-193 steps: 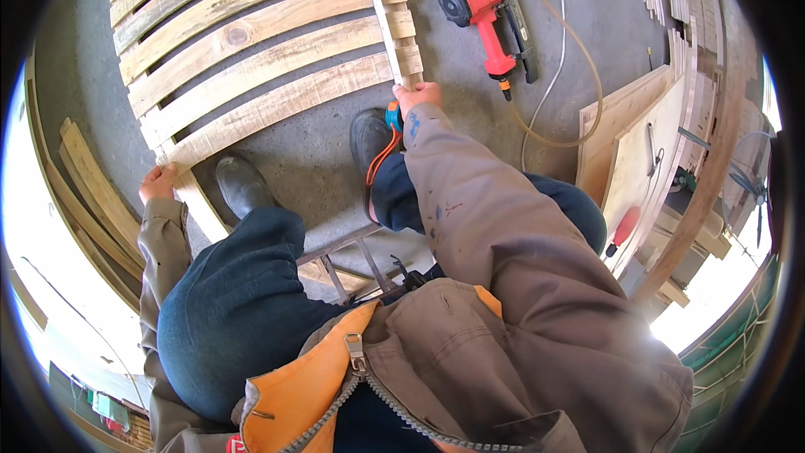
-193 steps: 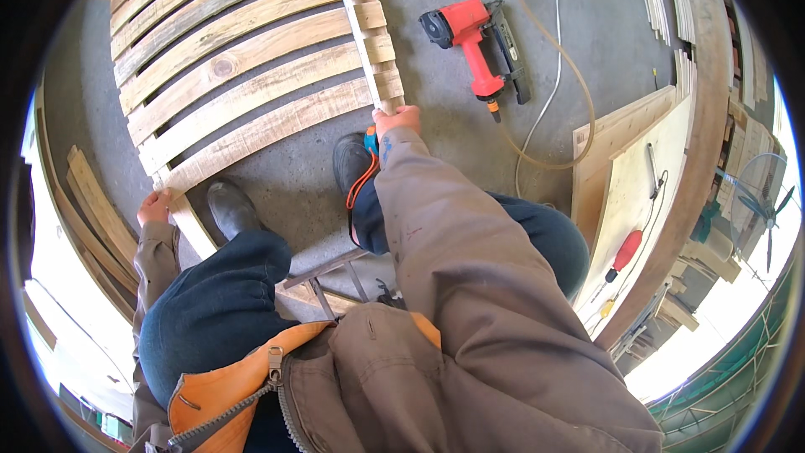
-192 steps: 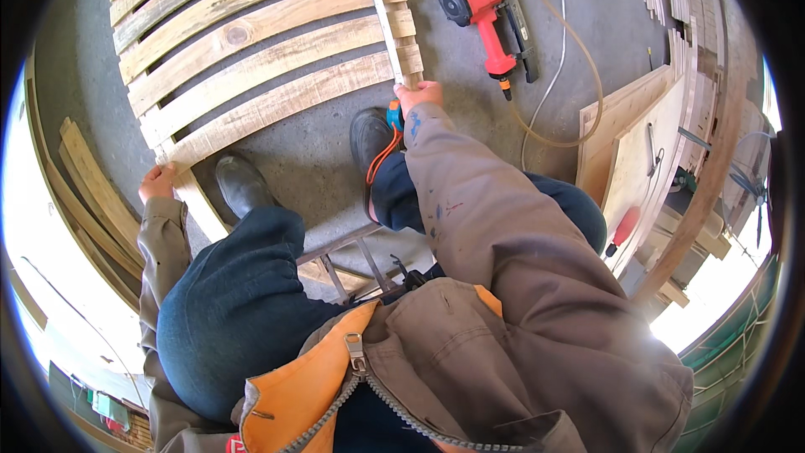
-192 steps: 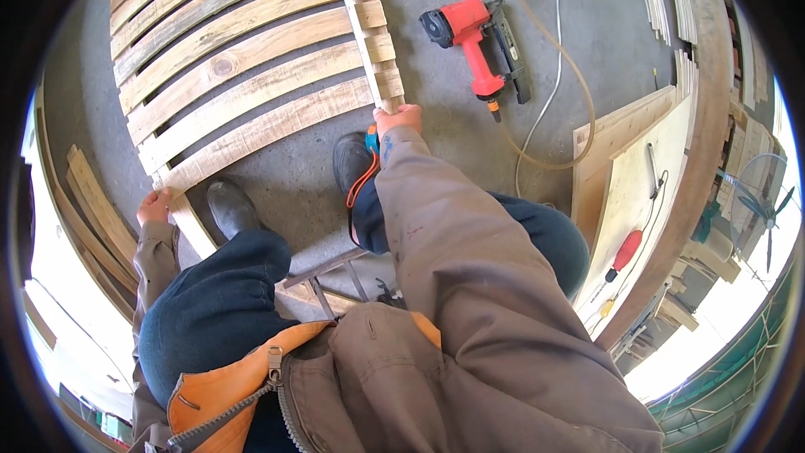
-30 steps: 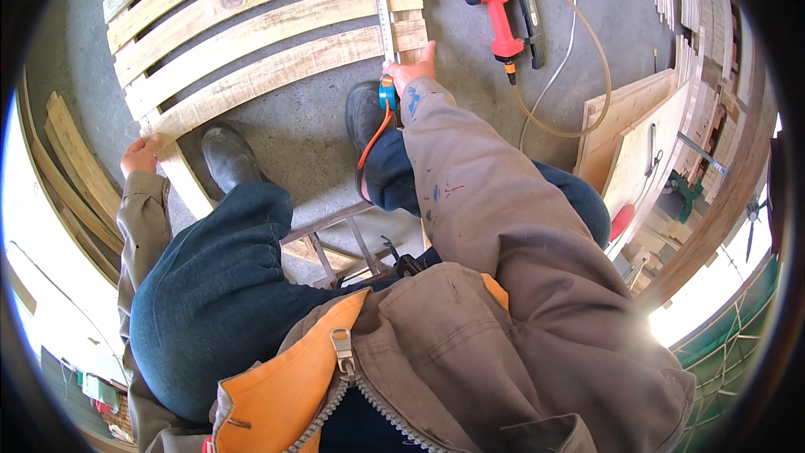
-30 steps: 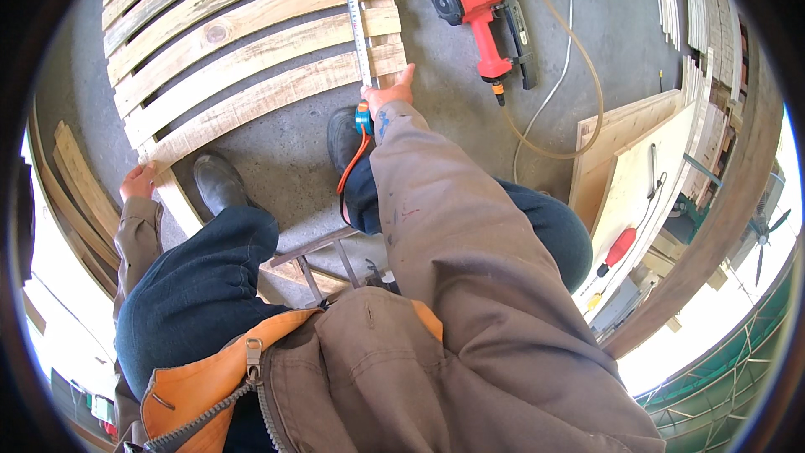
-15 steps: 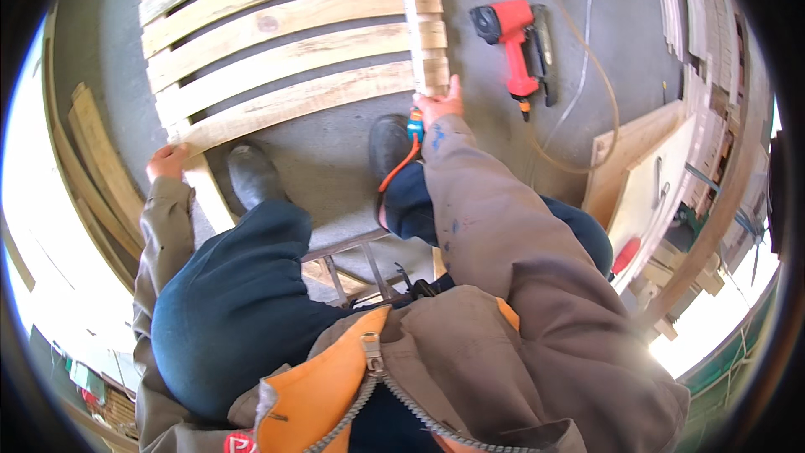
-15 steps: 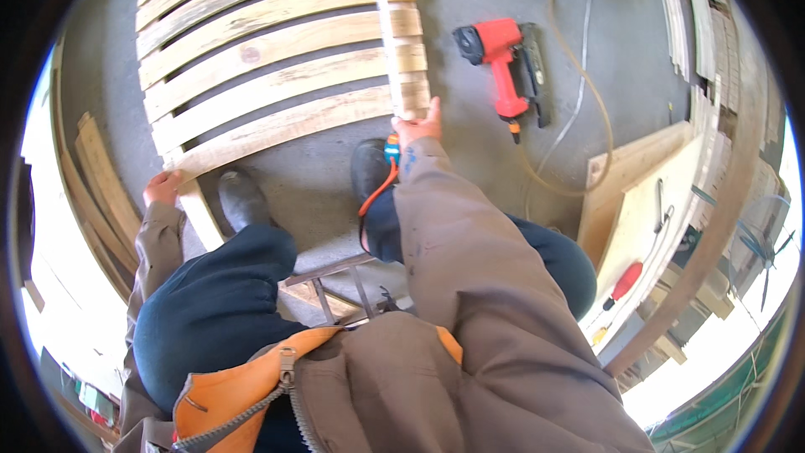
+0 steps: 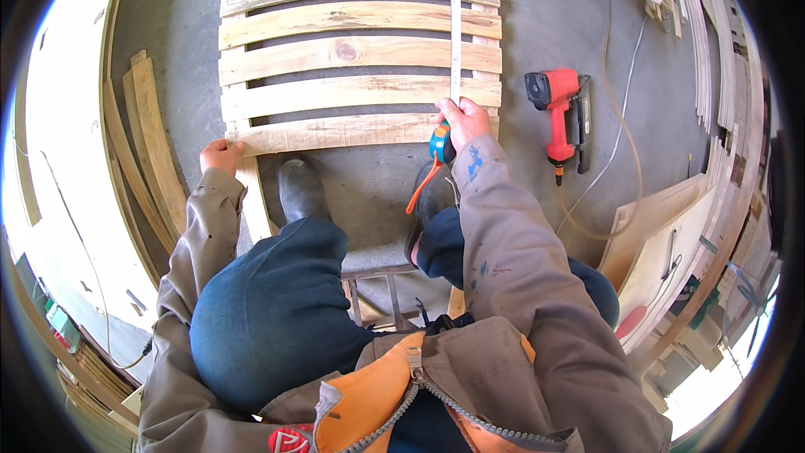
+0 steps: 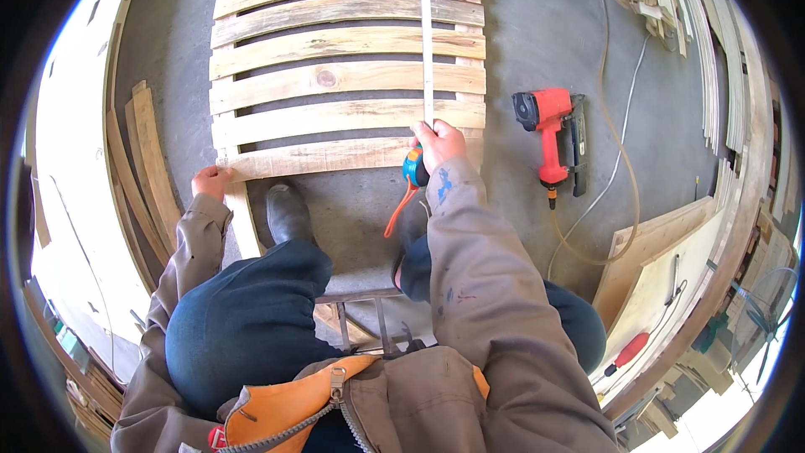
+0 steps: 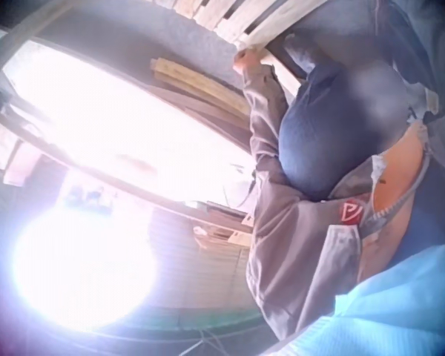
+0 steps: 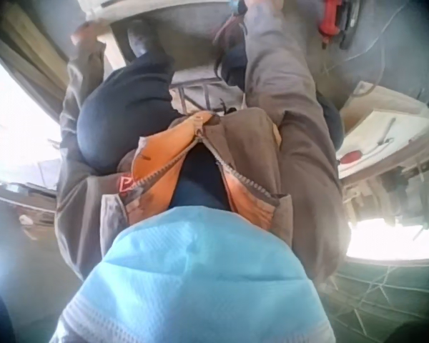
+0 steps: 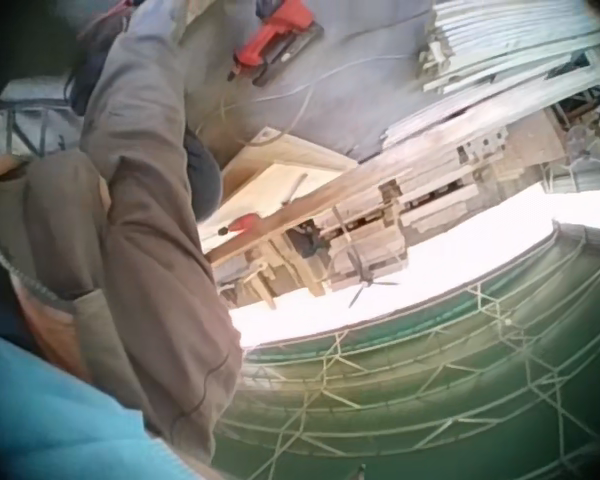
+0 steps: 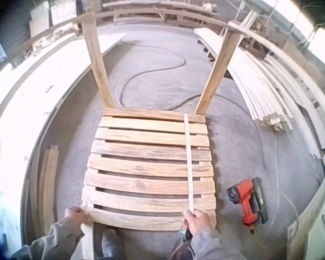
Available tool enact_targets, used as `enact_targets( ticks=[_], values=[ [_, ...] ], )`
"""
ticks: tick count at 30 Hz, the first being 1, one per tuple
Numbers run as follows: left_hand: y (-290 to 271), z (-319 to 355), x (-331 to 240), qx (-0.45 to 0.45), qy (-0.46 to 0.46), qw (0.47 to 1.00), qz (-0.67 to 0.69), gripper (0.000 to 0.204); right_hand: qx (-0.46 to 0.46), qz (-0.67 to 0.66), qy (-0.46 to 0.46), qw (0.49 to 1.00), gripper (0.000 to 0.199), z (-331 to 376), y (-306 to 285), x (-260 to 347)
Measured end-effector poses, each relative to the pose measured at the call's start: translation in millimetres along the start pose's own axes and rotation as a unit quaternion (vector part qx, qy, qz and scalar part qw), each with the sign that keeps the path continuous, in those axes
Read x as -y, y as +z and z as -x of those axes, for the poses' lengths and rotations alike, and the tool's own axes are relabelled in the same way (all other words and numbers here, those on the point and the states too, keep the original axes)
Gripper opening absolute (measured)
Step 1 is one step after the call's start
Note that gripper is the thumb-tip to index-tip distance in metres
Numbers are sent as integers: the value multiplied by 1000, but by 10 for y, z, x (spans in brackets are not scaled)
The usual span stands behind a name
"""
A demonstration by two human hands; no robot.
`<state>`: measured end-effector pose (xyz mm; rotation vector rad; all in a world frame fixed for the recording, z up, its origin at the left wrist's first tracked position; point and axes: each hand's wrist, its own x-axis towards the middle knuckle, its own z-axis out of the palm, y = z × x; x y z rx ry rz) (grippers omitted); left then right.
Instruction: The person assembles a wooden pallet by placing slats onto a frame and securing them with a pneumatic nail gun. They measure the pallet with a tape measure and reload the nail gun during the process.
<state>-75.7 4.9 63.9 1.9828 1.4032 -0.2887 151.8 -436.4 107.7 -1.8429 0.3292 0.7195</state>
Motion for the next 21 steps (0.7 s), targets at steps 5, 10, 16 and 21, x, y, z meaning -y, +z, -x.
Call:
enact_targets(
  ticks=[5, 10, 16, 21],
  values=[
    [-16, -1, 12, 3, -9, 1000, -2, 47, 24, 36, -17, 999, 25, -220, 255, 236],
    [-22, 40, -69, 14, -13, 1000, 7, 47, -12, 143, -51, 988, 38, -704, 432, 512],
    [27, -60, 119, 32, -19, 997, 61, 46, -102, 321, -188, 922, 36, -1211, 687, 807],
    [63, -154, 277, 26, -28, 996, 82, 47, -66, 304, -167, 936, 35, -1307, 894, 973]
  ],
)
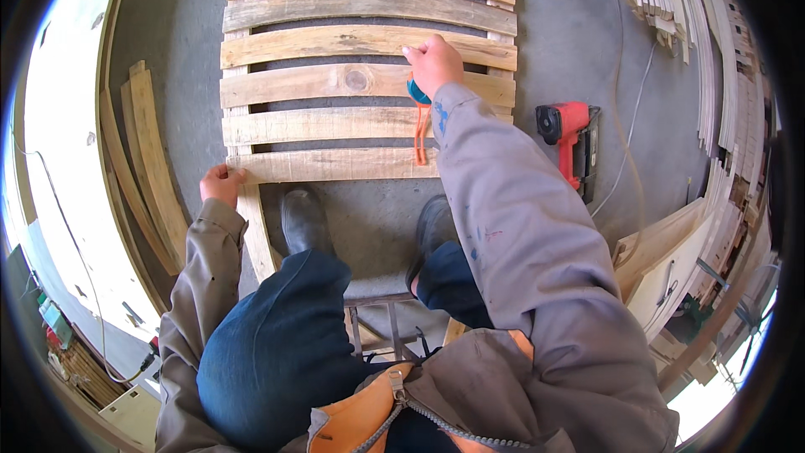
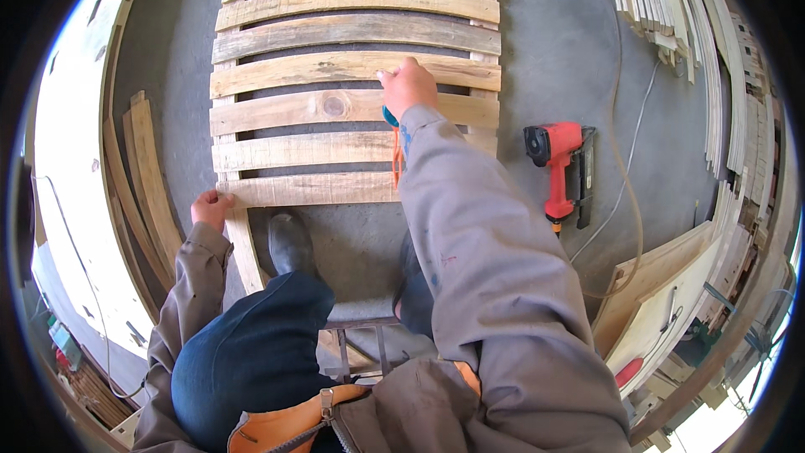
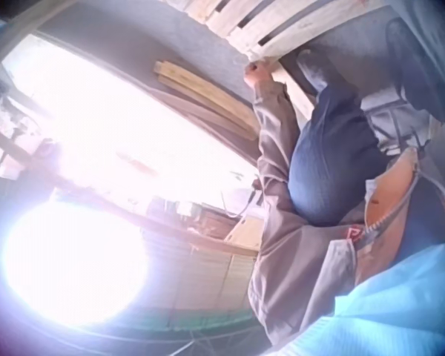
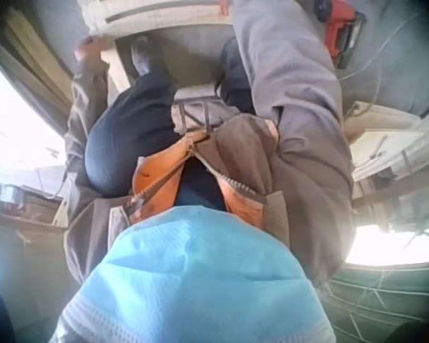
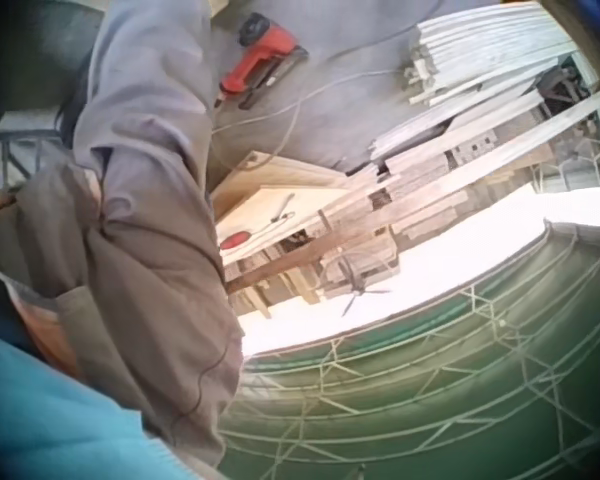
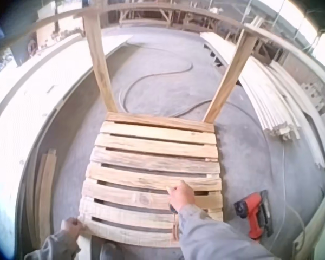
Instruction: The person assembles a wooden pallet by placing slats onto a frame and securing them with a pneumatic nail gun. They measure the pallet with a tape measure and reload the nail gun during the process.
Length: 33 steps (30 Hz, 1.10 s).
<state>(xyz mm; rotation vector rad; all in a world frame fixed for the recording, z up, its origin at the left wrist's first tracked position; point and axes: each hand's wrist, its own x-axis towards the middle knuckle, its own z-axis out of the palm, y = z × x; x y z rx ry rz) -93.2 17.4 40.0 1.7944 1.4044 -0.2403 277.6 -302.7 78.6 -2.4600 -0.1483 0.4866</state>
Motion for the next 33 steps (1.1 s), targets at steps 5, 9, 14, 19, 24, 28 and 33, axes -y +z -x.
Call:
enact_targets(
  ticks=[5, 9, 14, 19, 24, 28, 33],
  values=[
    [-8, 44, -77, 11, 10, 1000, -11, 47, -49, 74, -81, 993, 37, 28, 64, 66],
    [-6, 32, -50, 7, 13, 1000, -4, 47, -95, 97, -75, 988, 46, 75, -110, 125],
    [-21, 3, 23, 10, 10, 999, 33, 39, -149, -11, -43, 988, 48, 388, -476, 435],
    [54, 100, -201, -32, 11, 992, -120, 43, -145, -144, -56, 977, 36, 1310, -878, 692],
    [75, 2, -141, -30, 2, 991, -129, 48, -125, -104, 25, 986, 37, 2063, -919, 311],
    [-6, -72, -121, 7, 34, 975, -219, 48, -102, -18, 173, 979, 53, 2042, -1033, -881],
    [127, -405, 311, -19, 99, 979, -175, 56, -163, -58, 249, 953, 58, 1630, -657, -2511]
  ],
)
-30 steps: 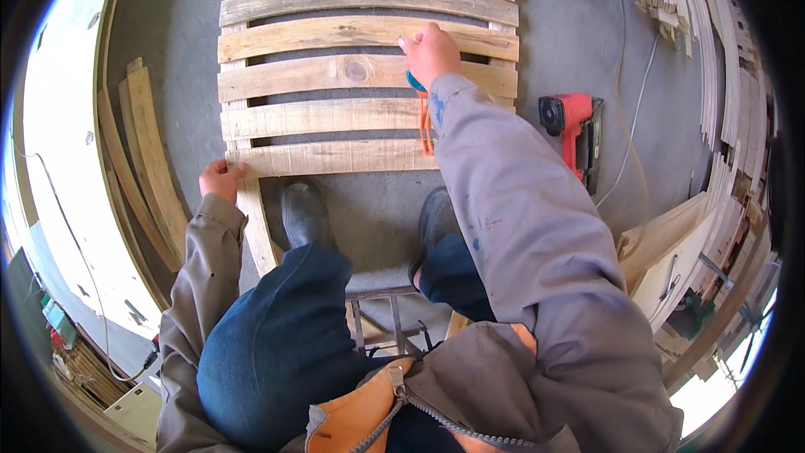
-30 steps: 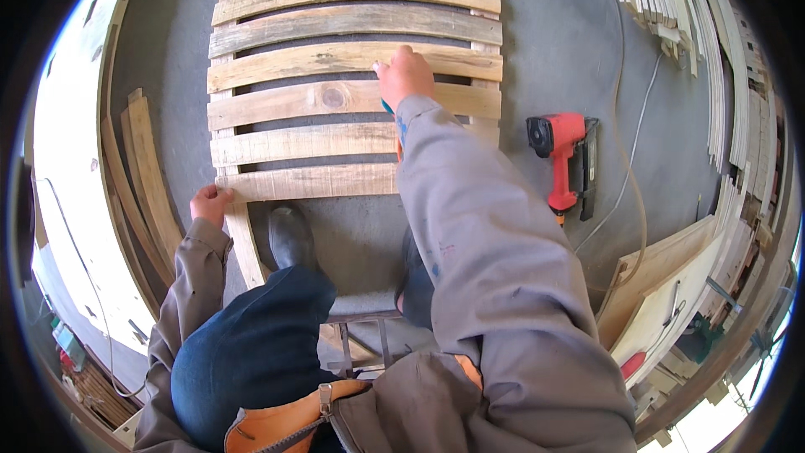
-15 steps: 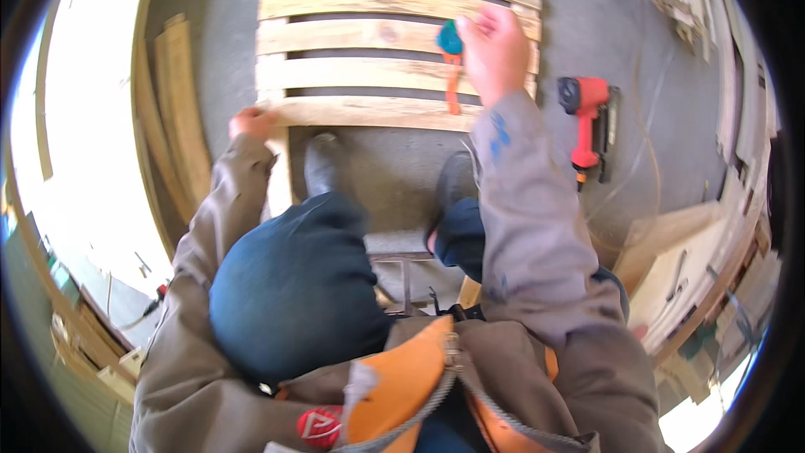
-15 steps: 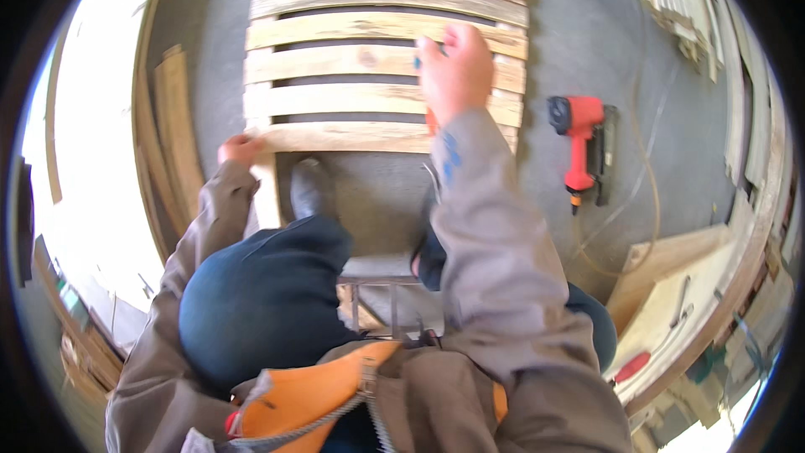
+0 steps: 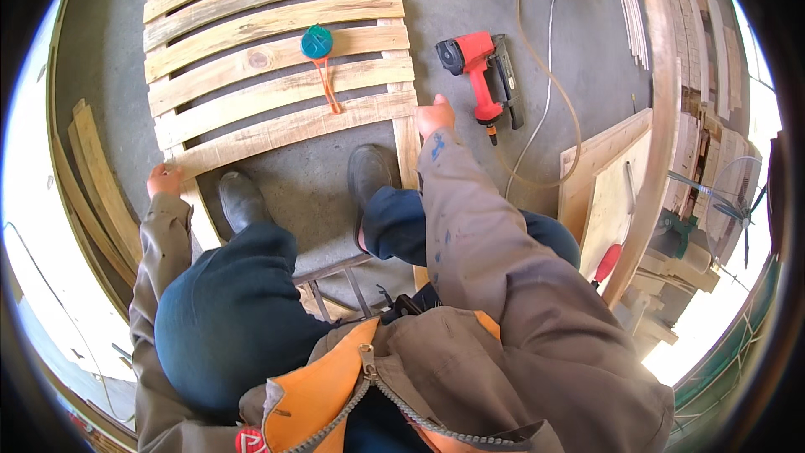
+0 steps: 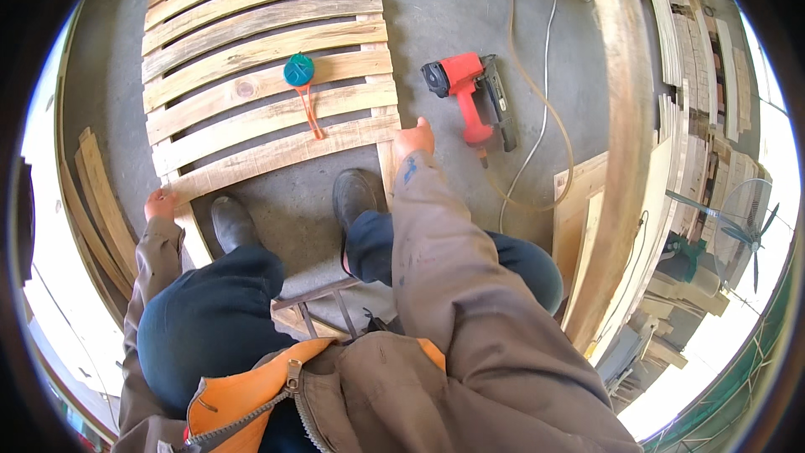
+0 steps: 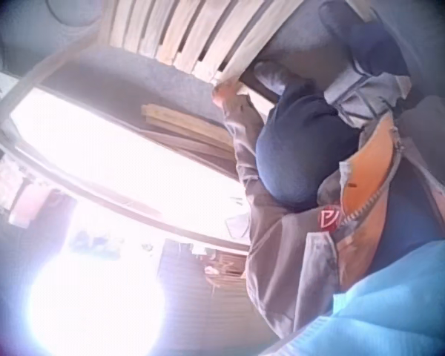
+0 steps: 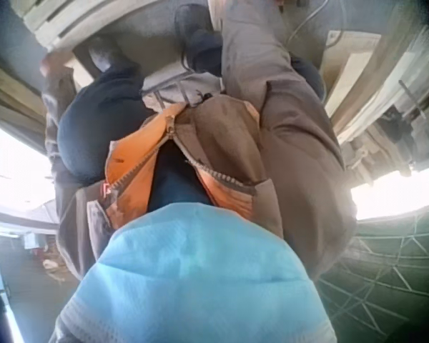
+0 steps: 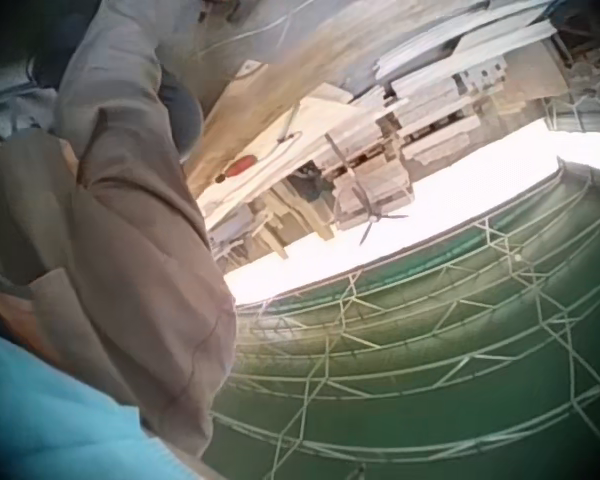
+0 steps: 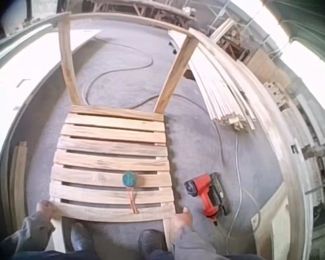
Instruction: The person assembles a wooden pallet by placing slats onto a frame and securing them with a pneumatic nail gun. They measure the pallet with a tape measure and reload the nail gun during the process.
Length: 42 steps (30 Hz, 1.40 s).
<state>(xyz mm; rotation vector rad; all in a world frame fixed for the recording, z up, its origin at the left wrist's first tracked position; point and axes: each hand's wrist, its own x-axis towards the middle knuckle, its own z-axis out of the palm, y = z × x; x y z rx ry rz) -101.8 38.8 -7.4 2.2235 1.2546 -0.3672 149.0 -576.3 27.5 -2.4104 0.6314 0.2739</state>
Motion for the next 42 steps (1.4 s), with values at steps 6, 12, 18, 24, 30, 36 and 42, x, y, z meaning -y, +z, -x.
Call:
enact_targets(
  ticks=[6, 12, 18, 24, 30, 36, 42],
  values=[
    [18, -182, -28, 60, -12, 992, 110, 54, 197, -91, 57, 974, 47, -519, 175, -460],
    [-186, -185, -83, 98, -32, 988, 117, 40, 198, -101, 1, 975, 36, -664, 391, -516],
    [-539, 158, -427, 85, -28, 996, -11, 32, 256, -69, 8, 964, 34, -477, 394, -74],
    [-420, 172, -586, 80, 17, 997, 9, 34, 146, 80, -47, 985, 39, -381, 182, -3],
    [-419, 111, -579, 102, 23, 994, -11, 40, 17, 119, -41, 992, 50, 323, -307, 1143],
    [-272, -54, -162, -69, -18, 996, -52, 53, 10, -17, -208, 978, 40, 1412, -334, 2179],
    [-303, -408, -788, 40, 141, 976, -159, 62, 162, -131, -398, 893, 41, 2793, -1657, 3292]
  ],
)
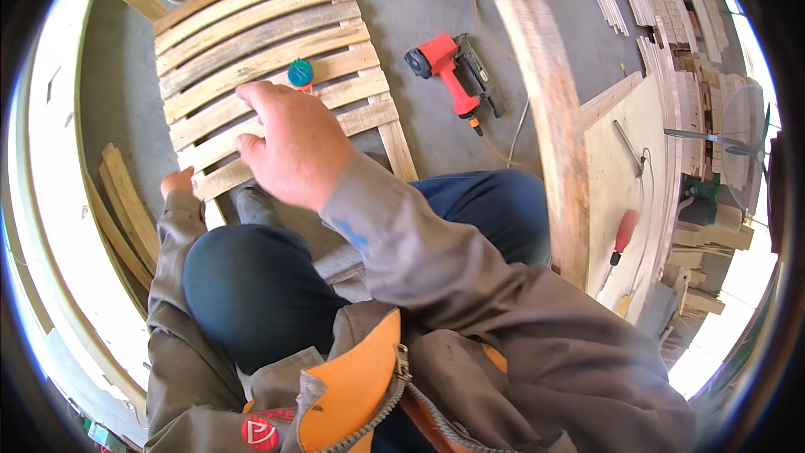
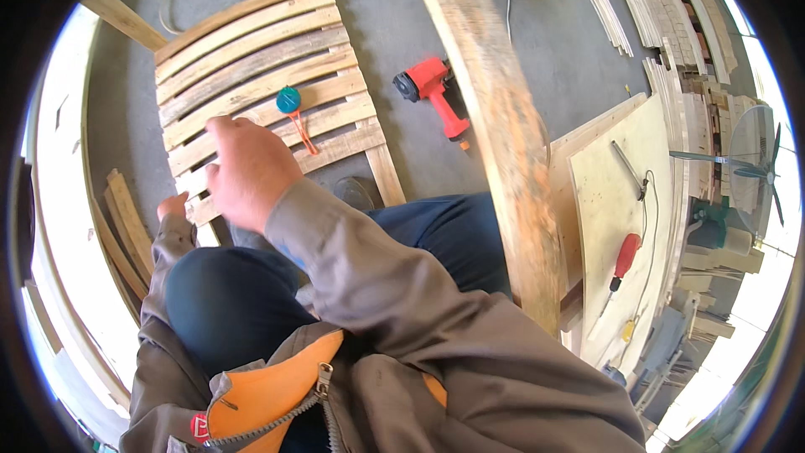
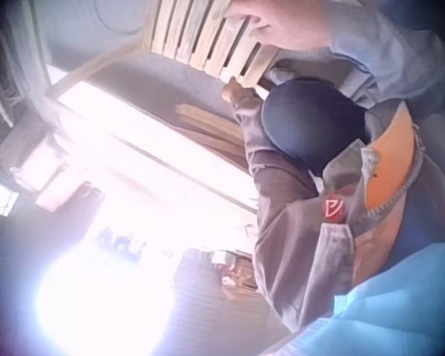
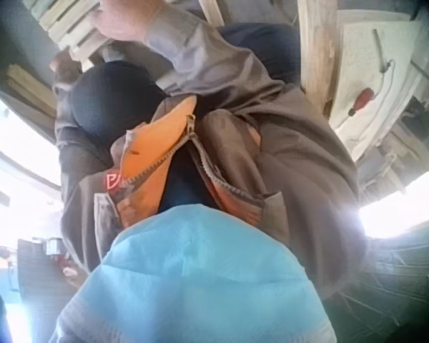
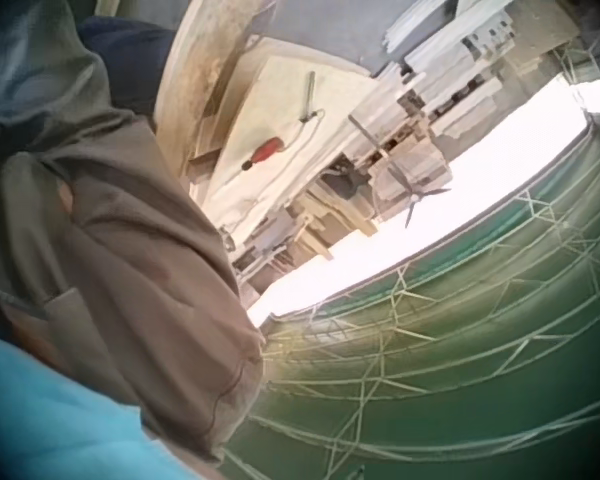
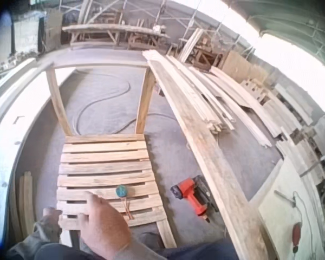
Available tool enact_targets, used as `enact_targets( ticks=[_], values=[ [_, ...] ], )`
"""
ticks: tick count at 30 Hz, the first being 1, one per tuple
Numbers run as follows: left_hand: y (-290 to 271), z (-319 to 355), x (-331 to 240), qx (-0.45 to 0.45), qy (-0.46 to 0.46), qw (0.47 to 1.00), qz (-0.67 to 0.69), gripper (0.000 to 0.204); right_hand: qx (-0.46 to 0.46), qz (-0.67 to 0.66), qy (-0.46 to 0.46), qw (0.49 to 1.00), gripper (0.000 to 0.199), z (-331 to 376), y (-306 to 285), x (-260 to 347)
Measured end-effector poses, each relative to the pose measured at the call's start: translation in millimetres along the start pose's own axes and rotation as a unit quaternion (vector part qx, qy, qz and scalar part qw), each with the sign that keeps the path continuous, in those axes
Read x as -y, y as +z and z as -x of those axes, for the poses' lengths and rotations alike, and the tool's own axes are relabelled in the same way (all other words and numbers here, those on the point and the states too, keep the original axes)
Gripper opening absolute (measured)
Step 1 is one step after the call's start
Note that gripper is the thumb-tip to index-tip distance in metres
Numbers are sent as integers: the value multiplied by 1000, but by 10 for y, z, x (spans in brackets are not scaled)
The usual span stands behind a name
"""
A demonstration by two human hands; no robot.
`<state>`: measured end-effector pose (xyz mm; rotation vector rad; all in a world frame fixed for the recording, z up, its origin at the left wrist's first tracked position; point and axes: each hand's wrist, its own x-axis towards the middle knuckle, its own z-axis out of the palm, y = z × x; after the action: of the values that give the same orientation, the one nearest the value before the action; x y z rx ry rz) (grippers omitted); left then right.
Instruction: The person assembles a wooden pallet by placing slats onto a frame and securing them with a pneumatic nail gun. They measure the pallet with a tape measure and reload the nail gun during the process.
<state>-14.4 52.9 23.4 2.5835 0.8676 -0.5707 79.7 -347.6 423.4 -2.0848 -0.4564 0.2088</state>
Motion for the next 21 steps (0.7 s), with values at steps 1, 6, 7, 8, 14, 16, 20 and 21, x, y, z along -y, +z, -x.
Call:
enact_targets(
  ticks=[1, 6, 7, 8, 14, 16, 20, 21],
  values=[
    [-145, -38, -108, -31, 29, 997, -60, 62, -9, -24, -40, 999, 42, 82, -158, 266],
    [-731, -178, -1322, -75, 167, 970, -161, 53, -60, -82, -125, 987, 40, 757, -1290, 1249],
    [-980, -101, -1424, -93, 213, 947, -222, 50, -71, -107, -106, 986, 44, 901, -1541, 1380],
    [-1271, 11, -1566, -53, 255, 921, -290, 47, -91, -107, -108, 984, 46, 1012, -1840, 1417],
    [-2160, 805, -3052, 46, 382, 922, -48, 44, -311, 208, -61, 926, 42, 1386, -3287, 1209],
    [-2260, 965, -3399, 54, 401, 875, -266, 41, -271, 189, 73, 941, 45, 1211, -3656, 468],
    [-1429, 1306, -3746, 96, 356, 903, -222, 33, -143, 236, 140, 951, 45, 634, -3786, -1124],
    [-1154, 1484, -3772, 102, 319, 921, -199, 33, -77, 270, 155, 947, 47, 399, -3709, -1636]
  ],
)
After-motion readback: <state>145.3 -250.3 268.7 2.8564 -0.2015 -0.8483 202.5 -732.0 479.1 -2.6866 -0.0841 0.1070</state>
